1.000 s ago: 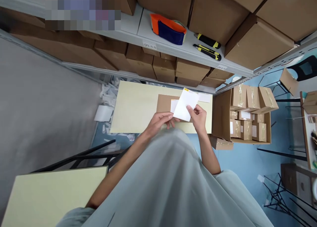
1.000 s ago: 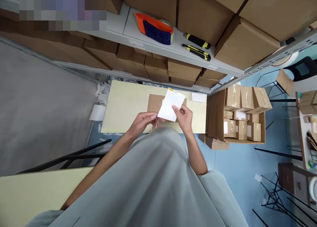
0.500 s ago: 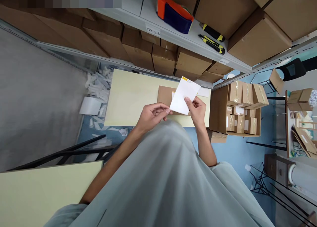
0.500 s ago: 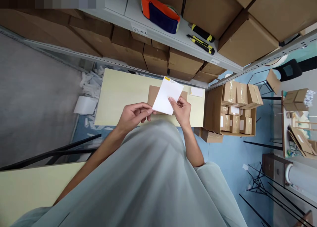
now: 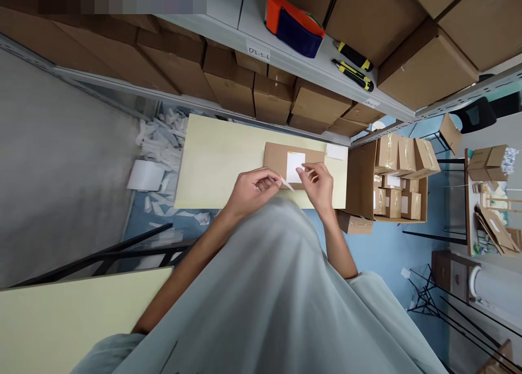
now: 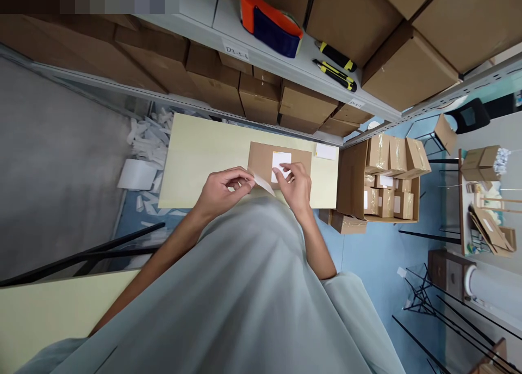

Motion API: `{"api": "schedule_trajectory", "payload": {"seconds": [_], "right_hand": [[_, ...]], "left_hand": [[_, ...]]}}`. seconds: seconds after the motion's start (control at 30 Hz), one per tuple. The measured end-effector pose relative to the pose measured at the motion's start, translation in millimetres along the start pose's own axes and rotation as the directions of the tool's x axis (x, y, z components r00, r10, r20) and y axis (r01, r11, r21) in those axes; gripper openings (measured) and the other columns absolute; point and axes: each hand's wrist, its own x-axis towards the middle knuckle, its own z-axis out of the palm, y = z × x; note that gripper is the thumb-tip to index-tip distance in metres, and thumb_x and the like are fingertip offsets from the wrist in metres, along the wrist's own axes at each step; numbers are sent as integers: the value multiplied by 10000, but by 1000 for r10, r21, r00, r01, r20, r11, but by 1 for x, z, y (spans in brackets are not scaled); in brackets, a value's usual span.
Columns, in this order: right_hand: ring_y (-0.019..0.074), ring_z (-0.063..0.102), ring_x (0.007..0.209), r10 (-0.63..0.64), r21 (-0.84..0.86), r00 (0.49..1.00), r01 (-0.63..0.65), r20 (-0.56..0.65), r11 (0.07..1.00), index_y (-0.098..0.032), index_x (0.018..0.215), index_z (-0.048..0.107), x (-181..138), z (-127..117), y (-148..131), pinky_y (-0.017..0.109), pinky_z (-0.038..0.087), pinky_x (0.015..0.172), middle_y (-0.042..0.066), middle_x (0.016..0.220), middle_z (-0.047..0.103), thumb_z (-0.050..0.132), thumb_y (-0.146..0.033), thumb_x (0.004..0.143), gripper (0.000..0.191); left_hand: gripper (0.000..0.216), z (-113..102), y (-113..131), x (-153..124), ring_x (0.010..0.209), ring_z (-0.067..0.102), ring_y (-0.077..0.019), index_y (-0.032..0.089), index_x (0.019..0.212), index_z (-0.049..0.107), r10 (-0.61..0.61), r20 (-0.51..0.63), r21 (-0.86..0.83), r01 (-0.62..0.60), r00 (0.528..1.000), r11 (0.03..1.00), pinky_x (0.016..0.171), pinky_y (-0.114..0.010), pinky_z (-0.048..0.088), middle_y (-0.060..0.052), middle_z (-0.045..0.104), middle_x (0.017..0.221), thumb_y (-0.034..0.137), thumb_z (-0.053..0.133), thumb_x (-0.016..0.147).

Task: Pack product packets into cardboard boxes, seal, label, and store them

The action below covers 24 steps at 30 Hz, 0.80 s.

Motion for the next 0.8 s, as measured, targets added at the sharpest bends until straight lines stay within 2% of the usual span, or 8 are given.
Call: {"api": "schedule_trajectory", "payload": {"seconds": [0.07, 0.13, 0.33, 0.43, 0.5, 0.63, 0.8], "right_hand": [[189, 649, 768, -79, 86, 987, 67, 143, 994, -283, 976, 833, -12, -4, -15, 344, 568, 713, 59, 986, 739, 744, -542, 980, 274], [190, 643, 749, -111, 162, 968, 76, 224, 984, -299, 949, 847, -20, -5, -28, 348, 566, 688, 47, 944, 743, 784, -529, 962, 239], [166, 602, 679, -102, 143, 969, 71, 225, 987, -283, 886, 838, -13, 14, -38, 341, 538, 670, 29, 894, 729, 752, -429, 963, 186], [155, 586, 664, -66, 110, 973, 43, 219, 993, -264, 835, 798, -5, 24, -37, 322, 515, 652, 19, 872, 712, 719, -359, 927, 154], [149, 576, 669, -17, 110, 984, -3, 180, 994, -246, 807, 767, 0, 30, -35, 303, 489, 630, 15, 862, 697, 699, -342, 895, 147], [143, 554, 674, 113, 153, 990, -124, 82, 980, -225, 786, 726, 9, 38, -28, 287, 463, 621, 16, 862, 690, 674, -358, 843, 154], [148, 553, 655, 231, 174, 972, -235, 46, 956, -219, 771, 722, 16, 46, -23, 299, 480, 632, 18, 808, 694, 671, -396, 789, 186]], "left_hand": [[261, -4, -2, 1, 698, 625, -175, 231, 785, 737, 13, 17, 37, -14, 1000, 999, 656, -313, 505, -58, 729, 842, 478, 666, 830], [255, -9, -3, 2, 730, 635, -180, 231, 783, 734, 15, 38, 56, -17, 999, 998, 664, -306, 508, -59, 731, 856, 471, 662, 831], [213, -19, -8, 6, 734, 643, -172, 225, 810, 744, 81, 60, 56, -84, 995, 995, 634, -286, 499, -47, 741, 848, 406, 638, 851], [186, -27, -16, 11, 724, 641, -166, 223, 793, 733, 63, 49, 66, -66, 997, 996, 623, -273, 496, -37, 743, 832, 376, 635, 832], [157, -37, -27, 15, 719, 639, -158, 218, 766, 715, 41, 1, 85, -41, 999, 996, 616, -261, 484, -26, 738, 811, 345, 629, 805], [124, -73, -61, 25, 716, 654, -154, 215, 747, 707, -41, -110, 90, 51, 993, 995, 625, -249, 475, -8, 738, 780, 299, 617, 760], [130, -140, -112, 35, 733, 678, -170, 217, 764, 729, -185, -224, 103, 212, 957, 972, 642, -251, 469, 0, 745, 754, 275, 619, 728]]}}
